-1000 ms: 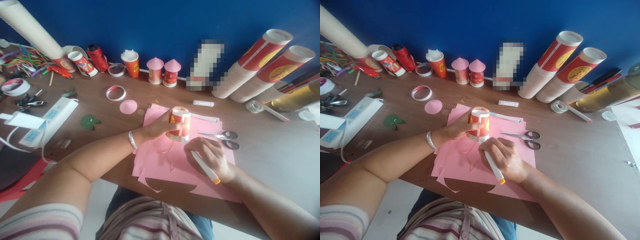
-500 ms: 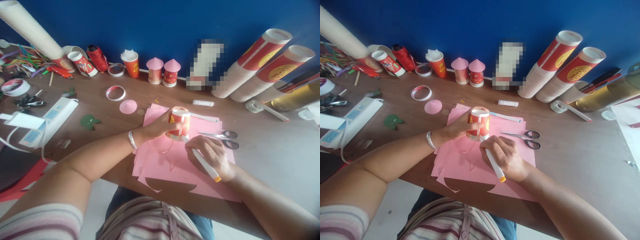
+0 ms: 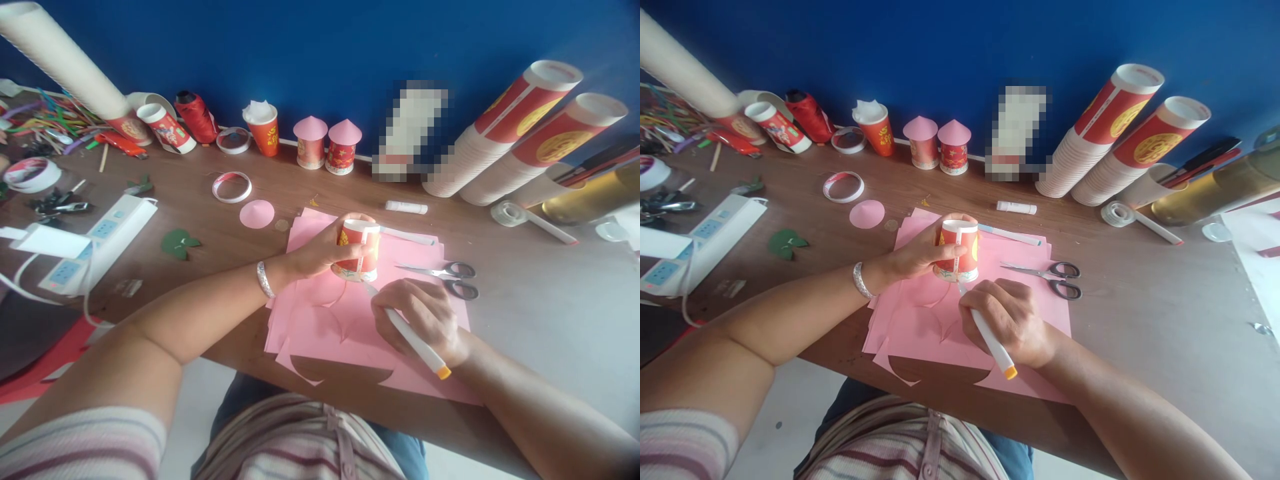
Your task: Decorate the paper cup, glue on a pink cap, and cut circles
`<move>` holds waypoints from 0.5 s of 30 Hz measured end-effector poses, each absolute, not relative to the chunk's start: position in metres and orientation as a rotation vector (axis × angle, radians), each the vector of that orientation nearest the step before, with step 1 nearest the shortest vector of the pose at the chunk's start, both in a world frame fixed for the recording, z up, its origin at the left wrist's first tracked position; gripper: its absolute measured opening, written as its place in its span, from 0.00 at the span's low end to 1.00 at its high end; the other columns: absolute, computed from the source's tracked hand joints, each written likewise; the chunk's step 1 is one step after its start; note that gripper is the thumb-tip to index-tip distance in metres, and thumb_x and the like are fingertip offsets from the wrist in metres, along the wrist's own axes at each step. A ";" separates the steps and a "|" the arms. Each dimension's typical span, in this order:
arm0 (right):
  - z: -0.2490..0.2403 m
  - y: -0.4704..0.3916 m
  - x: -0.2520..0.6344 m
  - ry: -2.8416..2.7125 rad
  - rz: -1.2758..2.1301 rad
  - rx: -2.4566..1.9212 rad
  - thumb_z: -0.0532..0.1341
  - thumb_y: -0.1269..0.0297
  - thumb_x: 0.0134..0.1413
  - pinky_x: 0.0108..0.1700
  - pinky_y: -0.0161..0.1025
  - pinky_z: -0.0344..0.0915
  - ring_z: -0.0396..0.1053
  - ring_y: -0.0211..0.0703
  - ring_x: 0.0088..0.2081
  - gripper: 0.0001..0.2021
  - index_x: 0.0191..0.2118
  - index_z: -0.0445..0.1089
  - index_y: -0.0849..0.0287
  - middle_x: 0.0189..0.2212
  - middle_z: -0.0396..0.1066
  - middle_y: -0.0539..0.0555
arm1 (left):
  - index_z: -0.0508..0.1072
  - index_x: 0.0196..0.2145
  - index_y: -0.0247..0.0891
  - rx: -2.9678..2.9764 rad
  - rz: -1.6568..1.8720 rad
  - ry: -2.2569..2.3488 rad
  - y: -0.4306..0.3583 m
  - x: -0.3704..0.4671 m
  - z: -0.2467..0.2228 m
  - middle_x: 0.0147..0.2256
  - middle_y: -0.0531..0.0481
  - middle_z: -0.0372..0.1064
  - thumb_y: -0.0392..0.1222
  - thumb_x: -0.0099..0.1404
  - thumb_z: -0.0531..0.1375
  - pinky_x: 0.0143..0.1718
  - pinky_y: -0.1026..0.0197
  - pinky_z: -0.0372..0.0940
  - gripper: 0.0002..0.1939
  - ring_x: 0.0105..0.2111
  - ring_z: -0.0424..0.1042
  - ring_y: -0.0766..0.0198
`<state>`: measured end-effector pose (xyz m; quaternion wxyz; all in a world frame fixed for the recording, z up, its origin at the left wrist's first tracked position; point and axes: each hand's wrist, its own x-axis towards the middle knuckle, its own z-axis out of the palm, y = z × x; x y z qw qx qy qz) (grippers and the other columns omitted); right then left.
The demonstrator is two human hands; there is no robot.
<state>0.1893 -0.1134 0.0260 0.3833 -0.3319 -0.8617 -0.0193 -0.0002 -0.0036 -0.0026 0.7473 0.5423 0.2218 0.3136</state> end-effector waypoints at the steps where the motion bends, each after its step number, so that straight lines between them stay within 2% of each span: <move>1: 0.026 -0.114 0.189 -2.206 -0.043 -0.842 0.60 0.81 0.57 0.24 0.34 0.63 0.64 0.34 0.22 0.11 0.38 0.65 0.56 0.24 0.68 0.46 | 0.71 0.45 0.41 1.175 0.689 0.485 -0.004 0.000 -0.003 0.38 0.50 0.68 0.49 0.59 0.72 0.35 0.62 0.66 0.21 0.35 0.68 0.65; 8: 0.023 -0.115 0.190 -2.237 -0.052 -0.839 0.61 0.81 0.58 0.23 0.34 0.63 0.63 0.34 0.22 0.11 0.39 0.65 0.57 0.24 0.68 0.46 | 0.68 0.51 0.42 1.137 0.672 0.509 -0.004 -0.001 -0.003 0.41 0.50 0.68 0.47 0.59 0.72 0.38 0.61 0.65 0.25 0.37 0.68 0.65; 15: 0.021 -0.114 0.191 -2.243 -0.080 -0.846 0.61 0.81 0.57 0.24 0.34 0.63 0.65 0.35 0.22 0.11 0.40 0.66 0.57 0.25 0.69 0.47 | 0.67 0.52 0.42 1.129 0.647 0.508 -0.004 -0.002 -0.005 0.41 0.49 0.68 0.47 0.61 0.70 0.37 0.61 0.66 0.25 0.37 0.68 0.64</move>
